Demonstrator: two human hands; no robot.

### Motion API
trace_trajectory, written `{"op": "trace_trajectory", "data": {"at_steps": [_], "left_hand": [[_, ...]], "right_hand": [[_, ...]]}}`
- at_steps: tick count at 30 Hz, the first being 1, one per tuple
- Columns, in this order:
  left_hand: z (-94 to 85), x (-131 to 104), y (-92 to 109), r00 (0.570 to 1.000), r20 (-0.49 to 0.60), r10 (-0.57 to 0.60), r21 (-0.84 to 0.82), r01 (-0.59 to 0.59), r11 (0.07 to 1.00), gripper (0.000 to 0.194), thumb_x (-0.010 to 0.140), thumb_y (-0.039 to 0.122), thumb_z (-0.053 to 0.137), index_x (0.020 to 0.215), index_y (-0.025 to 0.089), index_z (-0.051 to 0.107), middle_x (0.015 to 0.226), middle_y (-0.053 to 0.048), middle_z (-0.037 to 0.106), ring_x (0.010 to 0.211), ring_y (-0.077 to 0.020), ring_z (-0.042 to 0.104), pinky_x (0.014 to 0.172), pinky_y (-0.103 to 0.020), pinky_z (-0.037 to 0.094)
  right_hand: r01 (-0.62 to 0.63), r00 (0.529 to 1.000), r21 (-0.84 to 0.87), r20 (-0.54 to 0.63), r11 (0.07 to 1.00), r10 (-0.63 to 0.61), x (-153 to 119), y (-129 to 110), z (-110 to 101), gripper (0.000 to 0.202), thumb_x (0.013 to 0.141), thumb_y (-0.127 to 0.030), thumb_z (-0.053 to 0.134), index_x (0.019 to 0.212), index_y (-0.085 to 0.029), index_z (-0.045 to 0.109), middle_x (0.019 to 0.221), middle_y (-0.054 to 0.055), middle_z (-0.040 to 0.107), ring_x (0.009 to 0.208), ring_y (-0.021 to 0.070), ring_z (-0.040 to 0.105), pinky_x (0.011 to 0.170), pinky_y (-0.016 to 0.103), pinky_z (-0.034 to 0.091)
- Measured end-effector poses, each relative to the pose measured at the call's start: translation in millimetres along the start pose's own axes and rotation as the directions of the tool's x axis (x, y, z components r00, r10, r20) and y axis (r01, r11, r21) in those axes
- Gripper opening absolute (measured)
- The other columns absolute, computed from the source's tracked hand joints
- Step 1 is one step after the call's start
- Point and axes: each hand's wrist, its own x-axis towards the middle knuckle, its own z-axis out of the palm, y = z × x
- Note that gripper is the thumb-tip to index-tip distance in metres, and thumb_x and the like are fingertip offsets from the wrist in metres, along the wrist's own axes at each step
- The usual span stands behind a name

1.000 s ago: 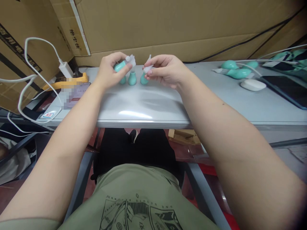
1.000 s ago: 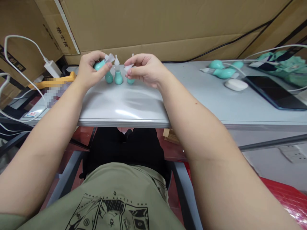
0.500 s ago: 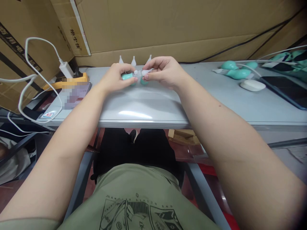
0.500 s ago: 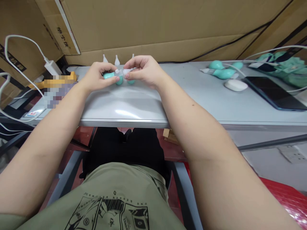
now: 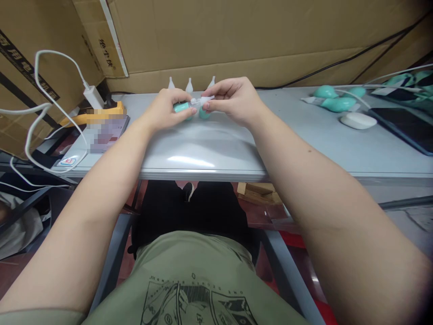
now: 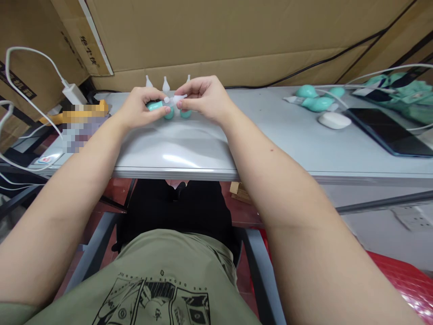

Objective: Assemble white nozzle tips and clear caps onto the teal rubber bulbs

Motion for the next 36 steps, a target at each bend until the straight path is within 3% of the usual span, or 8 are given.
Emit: {"op": "trace_trajectory", "data": {"at_steps": [8,16,25,30,36], "left_hand": [[-1.2,-1.2,4.1,1.000,-0.013,-0.008,-0.016,0.008,1.000,0.029,0.107,0.050,0.088,0.110,0.021,0.092,0.103,-0.010,0.088,0.099,-0.0286,0.080,0.100,-0.044,0.063],[-3.6,-2.4,9.4,0.999,-0.011,-0.036,-0.042,0.036,0.998,0.032,0.111,0.052,0.086,0.111,0.021,0.091,0.093,-0.006,0.083,0.090,-0.0254,0.075,0.096,-0.042,0.062],[-2.3,-0.8,3.6,0.999,-0.010,-0.043,-0.047,0.042,0.998,0.033,0.108,0.055,0.085,0.106,0.023,0.089,0.089,-0.006,0.078,0.088,-0.0267,0.073,0.097,-0.045,0.065],[-1.5,0.0,1.1,0.999,-0.003,-0.032,-0.062,0.032,0.998,0.032,0.106,0.055,0.084,0.104,0.023,0.089,0.086,-0.005,0.074,0.086,-0.0268,0.071,0.095,-0.047,0.066],[-4.6,-1.5,4.8,0.998,0.013,-0.056,-0.041,0.057,0.998,0.030,0.108,0.052,0.084,0.105,0.023,0.089,0.092,-0.007,0.078,0.089,-0.0274,0.074,0.099,-0.048,0.067]], "right_hand": [[0.013,0.999,-0.060,-0.032,0.998,-0.014,-2.8,6.0,-5.8,0.035,0.080,-0.029,0.126,0.098,-0.035,0.097,0.097,0.003,0.091,0.097,0.0393,0.084,0.112,0.067,0.075],[-0.011,0.998,-0.119,-0.065,0.993,0.003,-3.2,0.3,1.0,0.027,0.087,-0.017,0.119,0.096,-0.032,0.098,0.094,0.004,0.090,0.097,0.0394,0.087,0.109,0.064,0.076],[0.090,0.996,-0.121,0.007,0.989,-0.089,-2.6,4.4,-1.0,0.042,0.075,-0.055,0.127,0.098,-0.040,0.095,0.094,0.003,0.089,0.098,0.0416,0.076,0.105,0.070,0.068],[0.106,0.994,-0.189,-0.003,0.976,-0.108,-3.4,1.0,-2.2,0.037,0.072,-0.059,0.123,0.090,-0.044,0.094,0.100,0.004,0.089,0.104,0.0460,0.075,0.105,0.073,0.064],[0.133,0.990,-0.265,-0.008,0.955,-0.140,-3.6,-2.1,-1.9,0.036,0.072,-0.062,0.122,0.089,-0.047,0.094,0.096,0.004,0.087,0.105,0.0448,0.071,0.106,0.073,0.063]]}}
